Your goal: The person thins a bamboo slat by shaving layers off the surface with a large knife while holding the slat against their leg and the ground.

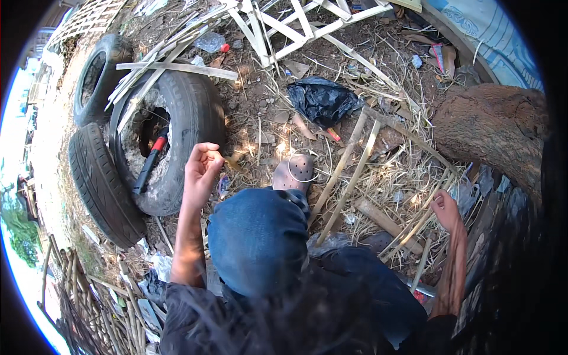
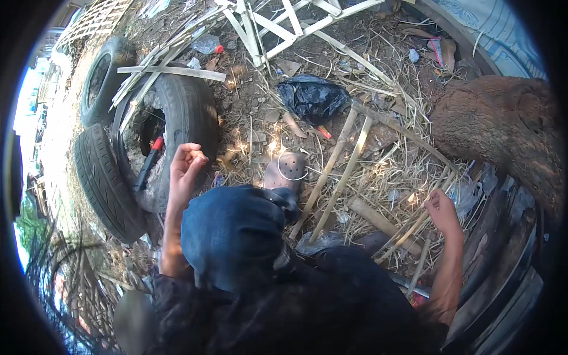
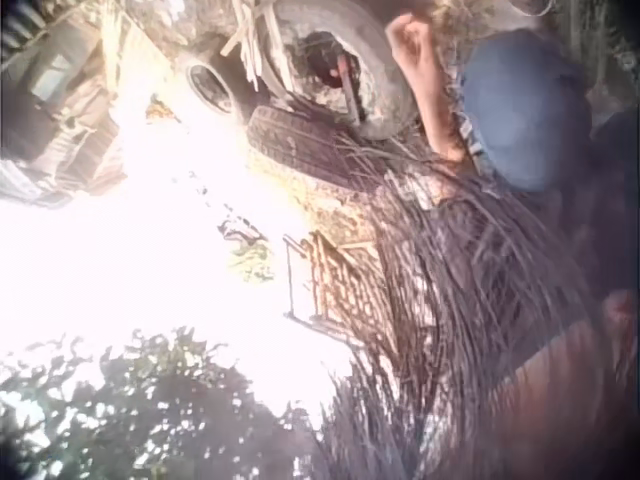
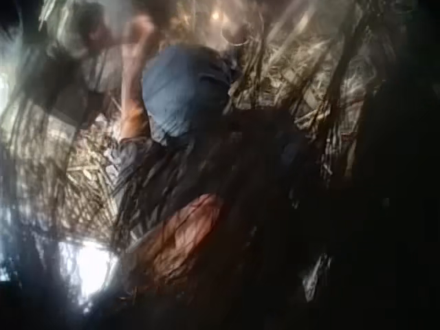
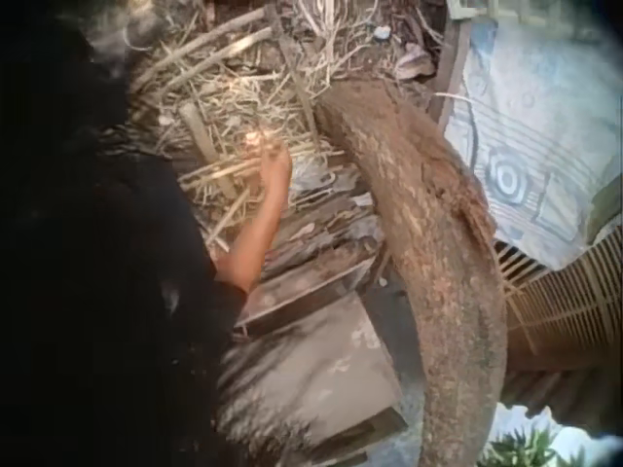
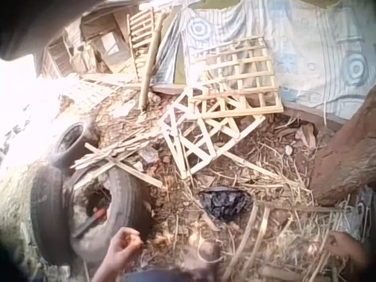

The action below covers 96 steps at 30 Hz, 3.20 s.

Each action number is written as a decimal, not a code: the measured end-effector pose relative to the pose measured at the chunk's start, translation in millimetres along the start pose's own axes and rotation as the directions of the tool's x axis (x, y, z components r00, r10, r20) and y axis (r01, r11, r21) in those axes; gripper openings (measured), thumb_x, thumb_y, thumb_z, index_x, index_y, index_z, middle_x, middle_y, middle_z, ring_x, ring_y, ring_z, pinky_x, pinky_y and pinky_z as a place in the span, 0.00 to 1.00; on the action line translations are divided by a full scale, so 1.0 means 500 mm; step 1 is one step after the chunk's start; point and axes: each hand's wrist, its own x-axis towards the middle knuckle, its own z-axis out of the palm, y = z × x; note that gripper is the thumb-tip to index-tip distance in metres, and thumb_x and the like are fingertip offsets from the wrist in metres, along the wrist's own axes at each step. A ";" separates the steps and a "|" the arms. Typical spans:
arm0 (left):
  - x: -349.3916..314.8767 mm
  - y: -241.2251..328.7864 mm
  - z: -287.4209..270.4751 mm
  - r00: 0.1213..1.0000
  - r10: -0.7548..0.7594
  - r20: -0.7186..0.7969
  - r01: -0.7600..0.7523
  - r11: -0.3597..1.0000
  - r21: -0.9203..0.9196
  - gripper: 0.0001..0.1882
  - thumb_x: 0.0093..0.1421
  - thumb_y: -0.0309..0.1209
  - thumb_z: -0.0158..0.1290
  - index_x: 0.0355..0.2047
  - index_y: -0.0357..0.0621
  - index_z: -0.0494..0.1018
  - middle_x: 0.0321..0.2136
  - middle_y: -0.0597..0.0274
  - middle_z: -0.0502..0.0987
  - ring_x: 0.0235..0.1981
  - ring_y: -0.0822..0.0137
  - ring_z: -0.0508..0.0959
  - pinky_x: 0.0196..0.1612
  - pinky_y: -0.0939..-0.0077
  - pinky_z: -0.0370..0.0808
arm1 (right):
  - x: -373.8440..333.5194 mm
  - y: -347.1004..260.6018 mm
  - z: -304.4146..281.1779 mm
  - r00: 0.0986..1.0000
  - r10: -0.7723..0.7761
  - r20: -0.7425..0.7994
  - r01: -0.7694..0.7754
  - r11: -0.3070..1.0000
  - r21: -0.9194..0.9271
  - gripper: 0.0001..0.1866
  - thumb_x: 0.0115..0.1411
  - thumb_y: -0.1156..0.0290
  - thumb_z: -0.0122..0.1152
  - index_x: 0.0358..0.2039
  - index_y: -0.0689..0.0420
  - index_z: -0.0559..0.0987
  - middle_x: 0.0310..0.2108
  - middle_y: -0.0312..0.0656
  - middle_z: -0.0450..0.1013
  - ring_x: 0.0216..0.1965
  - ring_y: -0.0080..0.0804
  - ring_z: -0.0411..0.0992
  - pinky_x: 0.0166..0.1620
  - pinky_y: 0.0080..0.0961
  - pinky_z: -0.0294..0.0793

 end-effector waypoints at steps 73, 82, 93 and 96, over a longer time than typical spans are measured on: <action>-0.478 -0.519 -0.198 0.829 -0.546 0.119 -0.114 0.043 0.993 0.14 0.51 0.29 0.53 0.40 0.54 0.74 0.40 0.65 0.75 0.50 0.61 0.74 0.52 0.61 0.68 | -0.134 -0.104 0.128 0.954 0.027 0.298 -0.083 0.981 0.175 0.16 0.60 0.73 0.57 0.48 0.60 0.69 0.37 0.41 0.71 0.40 0.28 0.70 0.46 0.25 0.70; -0.426 -0.304 -0.239 0.991 -0.102 0.085 -0.051 0.305 0.951 0.07 0.48 0.29 0.56 0.27 0.46 0.70 0.26 0.61 0.71 0.28 0.57 0.79 0.28 0.62 0.76 | -0.121 -0.110 0.125 0.949 0.046 0.312 -0.114 0.973 0.203 0.16 0.60 0.73 0.57 0.48 0.61 0.69 0.37 0.41 0.71 0.40 0.27 0.69 0.46 0.24 0.70; -0.237 0.054 -0.076 0.964 0.246 -0.100 0.011 0.340 0.940 0.12 0.43 0.29 0.60 0.26 0.43 0.69 0.24 0.55 0.71 0.23 0.52 0.77 0.25 0.59 0.73 | -0.119 -0.180 0.090 0.965 -0.092 0.244 0.006 0.944 0.329 0.16 0.60 0.77 0.58 0.48 0.62 0.69 0.37 0.39 0.71 0.40 0.24 0.69 0.46 0.21 0.70; -0.196 0.161 -0.061 0.946 0.312 -0.083 -0.021 0.314 0.949 0.14 0.41 0.29 0.62 0.25 0.43 0.67 0.24 0.55 0.71 0.23 0.51 0.76 0.25 0.60 0.72 | -0.147 -0.282 0.039 0.972 -0.133 0.195 0.047 0.918 0.394 0.19 0.58 0.77 0.60 0.50 0.62 0.68 0.41 0.44 0.72 0.43 0.30 0.72 0.48 0.25 0.72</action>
